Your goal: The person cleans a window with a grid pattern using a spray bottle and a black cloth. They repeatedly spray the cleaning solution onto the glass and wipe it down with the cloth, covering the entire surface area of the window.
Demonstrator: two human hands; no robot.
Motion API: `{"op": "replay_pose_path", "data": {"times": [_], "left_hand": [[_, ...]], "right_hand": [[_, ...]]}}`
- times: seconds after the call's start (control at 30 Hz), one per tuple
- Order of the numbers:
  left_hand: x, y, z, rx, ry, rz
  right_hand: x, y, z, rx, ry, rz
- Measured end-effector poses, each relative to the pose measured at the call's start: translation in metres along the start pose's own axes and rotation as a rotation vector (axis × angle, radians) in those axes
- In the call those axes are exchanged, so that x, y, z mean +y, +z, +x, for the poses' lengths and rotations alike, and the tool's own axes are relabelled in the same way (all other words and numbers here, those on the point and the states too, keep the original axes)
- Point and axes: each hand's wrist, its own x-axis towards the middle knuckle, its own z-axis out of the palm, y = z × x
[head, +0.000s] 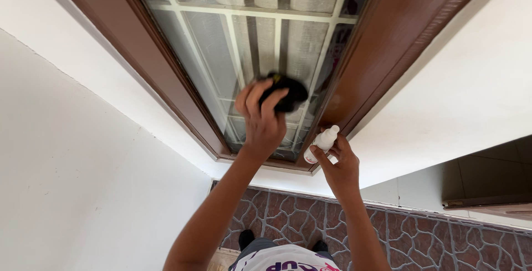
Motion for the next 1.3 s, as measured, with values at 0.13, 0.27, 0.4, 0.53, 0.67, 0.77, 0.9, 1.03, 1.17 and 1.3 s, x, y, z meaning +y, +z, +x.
{"op": "replay_pose_path", "data": {"times": [0.13, 0.27, 0.4, 0.53, 0.67, 0.77, 0.9, 1.03, 1.17, 1.3], "left_hand": [[0.037, 0.006, 0.056, 0.021, -0.015, -0.022], [0.055, 0.010, 0.049, -0.030, 0.040, -0.008], [0.048, 0.028, -0.011, -0.029, -0.045, -0.126], [0.021, 0.040, -0.074, -0.098, 0.019, 0.000], [-0.005, 0.033, -0.089, -0.115, -0.020, -0.024], [-0.019, 0.021, -0.062, -0.035, -0.063, -0.019], [-0.034, -0.011, 0.001, 0.129, -0.098, -0.015], [-0.045, -0.038, 0.032, 0.277, -0.315, -0.077], [-0.062, -0.025, 0.000, 0.422, -0.489, -0.089], [-0.067, -0.008, -0.063, 0.401, -0.650, -0.086]], "right_hand": [[-0.008, -0.004, -0.002, 0.003, -0.016, -0.001], [-0.009, -0.010, -0.001, 0.018, -0.048, 0.003], [-0.005, -0.015, -0.002, 0.047, -0.066, -0.013], [-0.007, -0.015, -0.001, 0.049, -0.026, -0.044], [-0.014, -0.012, -0.001, 0.035, -0.001, -0.042], [-0.017, -0.010, -0.002, 0.025, 0.012, -0.032], [-0.016, -0.003, -0.002, -0.002, 0.018, -0.014], [-0.013, 0.004, 0.000, -0.009, -0.004, -0.015], [-0.010, 0.006, 0.004, 0.015, -0.054, -0.024], [-0.010, 0.006, 0.007, 0.033, -0.036, -0.022]]}}
